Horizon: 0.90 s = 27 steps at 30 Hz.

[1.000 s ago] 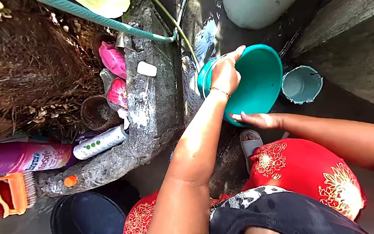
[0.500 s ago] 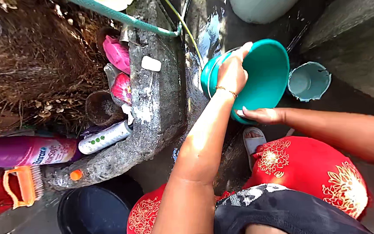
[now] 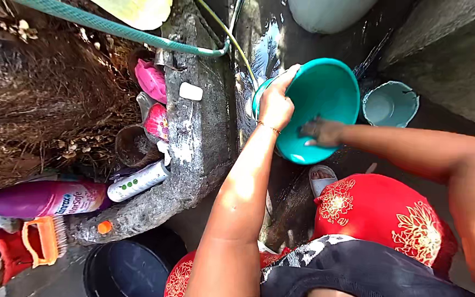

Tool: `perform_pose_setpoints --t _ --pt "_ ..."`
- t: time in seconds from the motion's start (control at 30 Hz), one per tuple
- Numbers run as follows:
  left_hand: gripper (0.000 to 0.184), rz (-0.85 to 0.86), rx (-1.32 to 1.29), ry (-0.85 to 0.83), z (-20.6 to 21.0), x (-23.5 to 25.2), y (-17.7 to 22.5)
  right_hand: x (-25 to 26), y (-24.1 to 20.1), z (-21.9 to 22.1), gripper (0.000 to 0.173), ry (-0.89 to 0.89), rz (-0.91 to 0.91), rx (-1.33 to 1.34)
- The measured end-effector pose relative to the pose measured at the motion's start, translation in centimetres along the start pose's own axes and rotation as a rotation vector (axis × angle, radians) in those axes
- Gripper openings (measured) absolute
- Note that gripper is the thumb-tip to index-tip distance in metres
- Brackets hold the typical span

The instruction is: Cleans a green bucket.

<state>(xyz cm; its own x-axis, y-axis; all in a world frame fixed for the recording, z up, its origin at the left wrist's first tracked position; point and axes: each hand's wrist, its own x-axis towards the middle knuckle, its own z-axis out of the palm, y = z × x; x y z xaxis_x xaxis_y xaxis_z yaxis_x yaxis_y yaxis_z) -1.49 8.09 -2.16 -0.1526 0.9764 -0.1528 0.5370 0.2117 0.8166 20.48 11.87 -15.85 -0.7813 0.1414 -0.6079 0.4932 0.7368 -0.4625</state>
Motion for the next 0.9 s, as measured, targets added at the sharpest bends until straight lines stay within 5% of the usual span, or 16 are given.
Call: perform_pose_setpoints --t 0.07,0.13,0.23,0.33,0.4,0.47,0.53,0.6,0.67,0.7,0.73,0.77,0.83,0.9 --pt "0.072 0.041 0.002 -0.029 0.4 -0.1 0.6 1.9 4.6 -1.0 0.070 0.176 0.147 -0.224" --pt "0.070 0.026 0.025 -0.046 0.5 -0.4 1.1 3.9 3.6 -1.7 0.080 0.219 0.245 -0.135" --pt "0.072 0.014 0.060 -0.068 0.5 -0.5 1.3 3.0 -6.4 -5.6 0.057 -0.040 0.309 0.444" --pt "0.072 -0.004 -0.009 0.059 0.7 -0.5 0.2 3.8 -12.0 -4.7 0.036 0.159 0.096 1.006" --pt "0.071 0.012 -0.064 0.095 0.8 -0.5 -0.6 4.6 -9.4 -2.1 0.043 0.138 -0.059 0.866" --pt "0.071 0.022 -0.065 0.087 0.6 -0.1 -0.6 6.3 -2.4 0.5 0.052 0.058 -0.010 0.376" --pt "0.072 -0.022 -0.033 0.053 0.5 0.2 0.1 8.0 4.0 0.2 0.061 0.168 0.137 0.046" --pt "0.074 -0.045 -0.013 0.019 0.4 0.5 0.4 9.4 5.5 -0.4 0.074 0.394 0.234 0.039" --pt "0.074 -0.013 -0.025 0.023 0.4 0.5 0.1 9.5 3.4 0.2 0.088 0.404 0.295 0.118" --pt "0.074 -0.009 -0.031 0.024 0.4 0.6 0.1 8.7 0.2 -1.0 0.089 0.271 0.333 0.212" --pt "0.073 -0.009 -0.042 0.026 0.4 0.4 0.2 7.5 -3.7 -4.0 0.082 -0.022 0.354 0.335" --pt "0.073 -0.009 -0.053 0.032 0.6 0.4 0.3 6.5 -6.8 -5.4 0.067 -0.065 0.332 0.554" --pt "0.073 -0.010 -0.057 0.039 1.1 0.8 0.7 5.6 -10.4 -5.0 0.034 0.119 0.221 0.978" --pt "0.074 -0.033 -0.029 0.033 0.8 1.1 0.8 4.2 -11.7 -5.4 0.034 0.210 0.092 1.197"
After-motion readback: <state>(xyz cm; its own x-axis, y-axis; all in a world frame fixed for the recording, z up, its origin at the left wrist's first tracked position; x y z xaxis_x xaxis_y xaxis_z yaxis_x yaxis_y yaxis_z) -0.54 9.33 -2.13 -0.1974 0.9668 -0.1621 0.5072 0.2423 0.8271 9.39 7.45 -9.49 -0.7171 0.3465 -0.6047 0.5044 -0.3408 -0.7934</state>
